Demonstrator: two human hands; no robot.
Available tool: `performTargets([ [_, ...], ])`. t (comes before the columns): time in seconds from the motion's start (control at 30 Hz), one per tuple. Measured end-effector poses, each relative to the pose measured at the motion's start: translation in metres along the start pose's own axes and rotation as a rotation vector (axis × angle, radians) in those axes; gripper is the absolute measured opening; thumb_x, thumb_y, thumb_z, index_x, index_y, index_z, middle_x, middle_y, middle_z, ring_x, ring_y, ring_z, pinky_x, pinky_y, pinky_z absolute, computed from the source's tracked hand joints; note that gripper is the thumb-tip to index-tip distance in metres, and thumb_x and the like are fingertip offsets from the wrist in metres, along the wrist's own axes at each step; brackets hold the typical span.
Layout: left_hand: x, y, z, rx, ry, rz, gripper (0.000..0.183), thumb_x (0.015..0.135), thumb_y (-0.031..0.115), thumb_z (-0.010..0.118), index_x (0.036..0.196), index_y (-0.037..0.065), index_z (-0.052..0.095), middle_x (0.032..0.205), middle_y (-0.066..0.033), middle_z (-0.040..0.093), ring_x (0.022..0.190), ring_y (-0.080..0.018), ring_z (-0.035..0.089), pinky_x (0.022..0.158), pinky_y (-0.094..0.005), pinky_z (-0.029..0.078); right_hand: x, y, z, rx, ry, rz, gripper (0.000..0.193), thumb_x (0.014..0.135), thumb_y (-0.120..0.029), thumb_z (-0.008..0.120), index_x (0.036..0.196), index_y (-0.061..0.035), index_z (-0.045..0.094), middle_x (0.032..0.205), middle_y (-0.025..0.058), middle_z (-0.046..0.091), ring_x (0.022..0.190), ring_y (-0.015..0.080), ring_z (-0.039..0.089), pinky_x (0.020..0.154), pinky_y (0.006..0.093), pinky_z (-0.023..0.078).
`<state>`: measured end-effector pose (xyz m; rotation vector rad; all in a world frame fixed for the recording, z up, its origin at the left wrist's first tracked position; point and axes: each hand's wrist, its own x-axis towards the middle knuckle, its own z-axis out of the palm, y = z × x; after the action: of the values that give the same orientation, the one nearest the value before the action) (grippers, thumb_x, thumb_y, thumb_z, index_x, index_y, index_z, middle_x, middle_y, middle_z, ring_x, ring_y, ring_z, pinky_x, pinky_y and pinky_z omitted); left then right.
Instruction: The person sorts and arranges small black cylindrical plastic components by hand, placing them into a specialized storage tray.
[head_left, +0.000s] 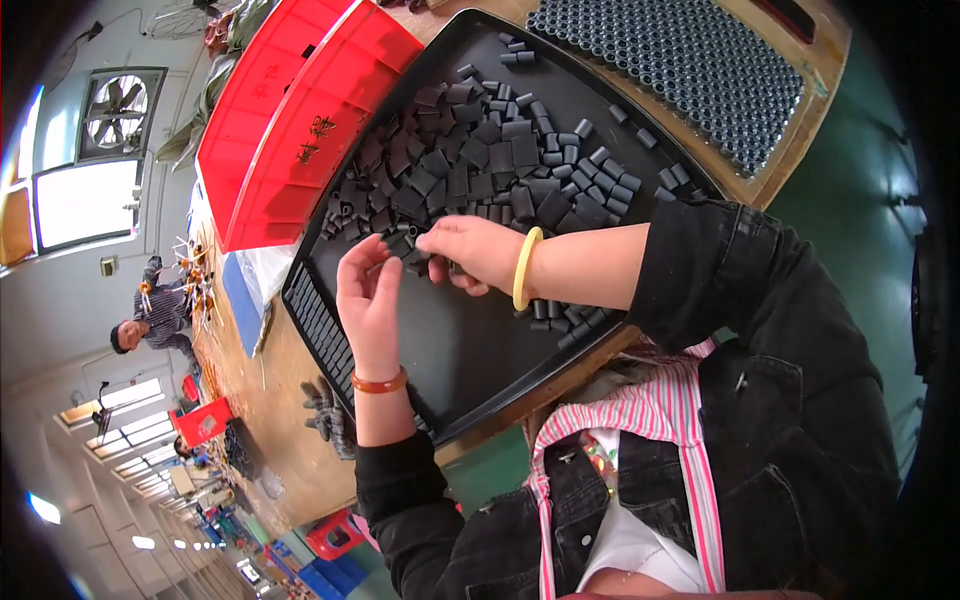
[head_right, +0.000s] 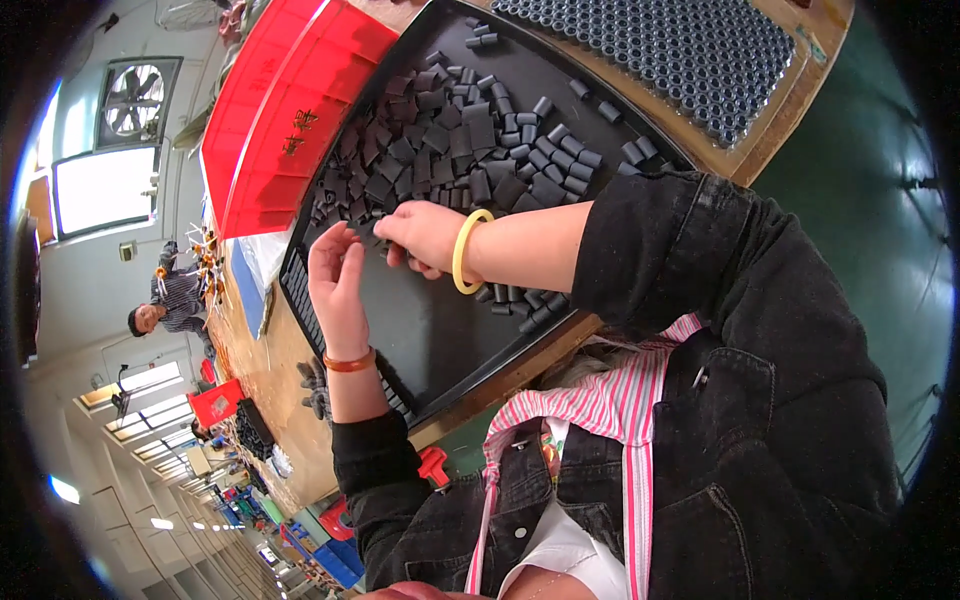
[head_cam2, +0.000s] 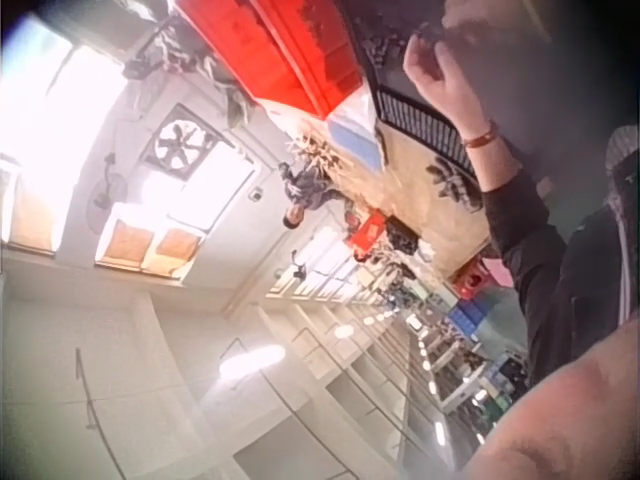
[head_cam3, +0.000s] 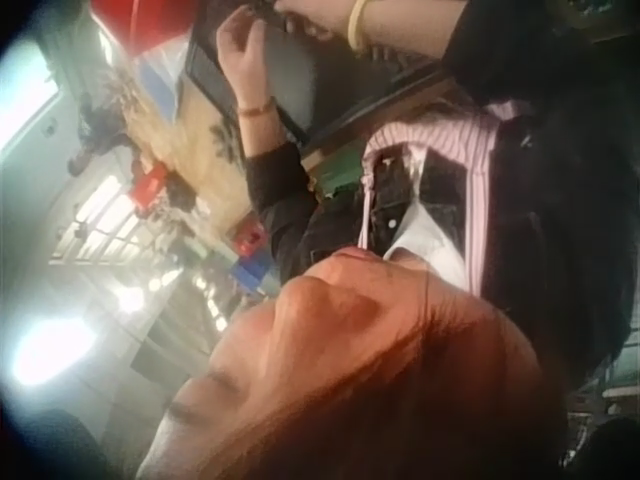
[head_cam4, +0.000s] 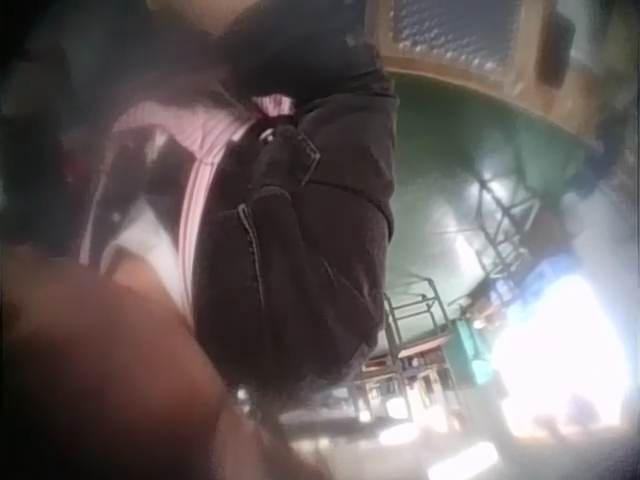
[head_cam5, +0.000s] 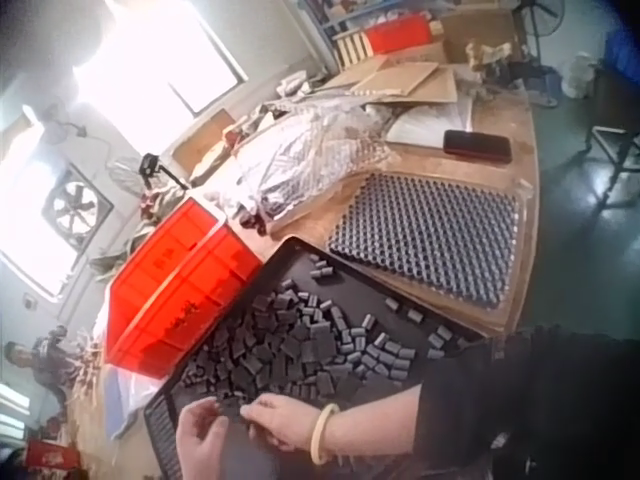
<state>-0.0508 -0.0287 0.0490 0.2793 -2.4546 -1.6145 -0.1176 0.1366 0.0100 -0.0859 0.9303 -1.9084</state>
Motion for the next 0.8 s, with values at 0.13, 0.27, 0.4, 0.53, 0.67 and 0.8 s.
performTargets([
  [0.13,0.017,-0.017,-0.012,0.702,-0.071,0.194,0.032,0.08,0.006,0.07,0.111,0.003,0.061,0.102,-0.0088,0.058,0.092,-0.0189,0.058,0.08,-0.029,0.047,-0.001,-0.004,0.003,-0.106,0.021,-0.07,0.022,0.092,-0.023,0.057,0.103,-0.0071,0.047,0.081,0.0078,0.062,0.049,0.0083,0.042,0.043,0.0228,0.03],
  [0.27,0.029,-0.035,-0.019,0.726,-0.106,0.065,0.021,0.076,0.013,0.074,0.094,0.003,0.067,0.099,-0.0114,0.059,0.088,-0.0249,0.058,0.079,-0.0331,0.048,-0.002,-0.005,0.003,-0.142,-0.031,-0.093,0.025,0.092,-0.019,0.057,0.109,-0.0063,0.045,0.082,0.0099,0.064,0.049,0.008,0.042,0.043,0.0227,0.029],
  [0.4,0.031,-0.033,-0.014,0.734,-0.114,0.057,0.022,0.077,0.011,0.073,0.096,0.002,0.065,0.094,-0.0119,0.06,0.079,-0.0218,0.059,0.074,-0.0317,0.049,0.001,-0.004,-0.003,-0.074,-0.042,-0.057,0.017,0.094,-0.023,0.054,0.102,-0.008,0.053,0.077,0.0044,0.06,0.049,0.0078,0.042,0.044,0.0228,0.031],
  [0.53,0.029,-0.031,-0.011,0.479,-0.098,-0.191,0.019,0.081,0.008,0.071,0.097,0.001,0.064,0.09,-0.0097,0.063,0.077,-0.0139,0.058,0.072,-0.0258,0.048,0.003,-0.001,-0.003,-0.092,-0.007,-0.056,0.021,0.095,-0.027,0.051,0.092,-0.0082,0.059,0.071,0.0003,0.056,0.049,0.0079,0.042,0.045,0.0236,0.032],
  [0.67,0.008,-0.014,-0.012,0.063,0.137,-0.107,0.015,0.086,0.002,0.065,0.101,-0.001,0.062,0.09,-0.0043,0.063,0.075,-0.0087,0.056,0.071,-0.0208,0.046,0.006,0.001,-0.005,-0.225,0.027,-0.151,0.022,0.095,-0.025,0.051,0.094,-0.0063,0.062,0.07,0.0001,0.057,0.052,0.0095,0.045,0.05,0.0247,0.037],
  [0.8,-0.023,0.014,0.001,-0.106,0.117,-0.12,0.017,0.087,-0.001,0.062,0.105,-0.001,0.061,0.09,-0.0022,0.062,0.076,-0.0087,0.056,0.072,-0.0204,0.047,0.002,0.0,0.0,-0.335,0.015,-0.183,0.021,0.097,-0.027,0.052,0.098,-0.0085,0.061,0.072,-0.002,0.055,0.053,0.0053,0.043,0.048,0.0218,0.035],
])
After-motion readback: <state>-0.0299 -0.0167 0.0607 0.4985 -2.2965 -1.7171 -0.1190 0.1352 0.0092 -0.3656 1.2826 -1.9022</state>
